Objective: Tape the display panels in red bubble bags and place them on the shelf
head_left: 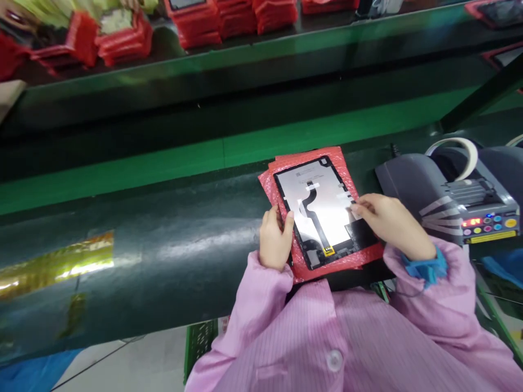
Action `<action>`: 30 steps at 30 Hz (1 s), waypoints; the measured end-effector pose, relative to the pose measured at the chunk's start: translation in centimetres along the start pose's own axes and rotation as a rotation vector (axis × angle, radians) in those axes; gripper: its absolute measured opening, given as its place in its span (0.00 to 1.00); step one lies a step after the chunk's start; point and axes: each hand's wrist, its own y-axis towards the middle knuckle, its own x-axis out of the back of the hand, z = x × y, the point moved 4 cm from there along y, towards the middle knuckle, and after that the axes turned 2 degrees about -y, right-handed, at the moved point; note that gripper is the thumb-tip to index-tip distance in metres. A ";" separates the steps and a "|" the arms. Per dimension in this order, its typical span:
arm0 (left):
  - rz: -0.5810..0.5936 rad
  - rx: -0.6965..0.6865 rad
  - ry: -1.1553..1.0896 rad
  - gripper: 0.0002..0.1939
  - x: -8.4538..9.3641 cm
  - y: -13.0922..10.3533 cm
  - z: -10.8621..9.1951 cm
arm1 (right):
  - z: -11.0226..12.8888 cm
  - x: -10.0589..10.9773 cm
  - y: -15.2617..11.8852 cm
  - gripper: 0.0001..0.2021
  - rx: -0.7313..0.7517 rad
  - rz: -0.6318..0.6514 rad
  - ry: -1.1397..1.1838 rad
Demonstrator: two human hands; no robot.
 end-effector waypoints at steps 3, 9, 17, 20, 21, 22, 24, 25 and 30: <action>0.067 0.127 -0.211 0.21 -0.3 0.2 1.0 | 0.4 -1.4 -2.3 0.05 0.054 -0.018 0.116; 0.062 0.143 -0.340 0.16 0.9 0.1 1.1 | 3.5 -2.8 -5.5 0.11 0.089 -0.167 -0.045; -0.037 0.223 -0.615 0.16 1.4 -1.1 -1.6 | -0.6 -4.9 -3.8 0.21 -0.044 -0.259 0.302; 0.147 0.293 -0.864 0.25 1.7 -0.6 -3.5 | -0.7 -4.5 -4.2 0.18 -0.054 -0.283 0.501; 0.159 0.309 -0.891 0.28 2.6 -0.3 -3.8 | -0.5 -4.1 -4.6 0.17 -0.045 -0.295 0.554; 0.140 0.314 -0.895 0.30 3.8 -0.1 -3.7 | -0.4 -3.6 -5.2 0.17 -0.029 -0.306 0.597; 0.090 0.325 -0.871 0.33 7.3 0.2 -2.4 | -0.2 -2.6 -6.7 0.17 0.011 -0.324 0.646; 0.077 0.346 -0.851 0.33 9.3 0.2 -1.1 | -0.3 -2.3 -7.5 0.16 0.027 -0.324 0.651; 0.103 0.617 -0.656 0.29 17.4 -1.3 9.1 | -2.5 -2.6 -10.9 0.15 -0.026 -0.244 0.657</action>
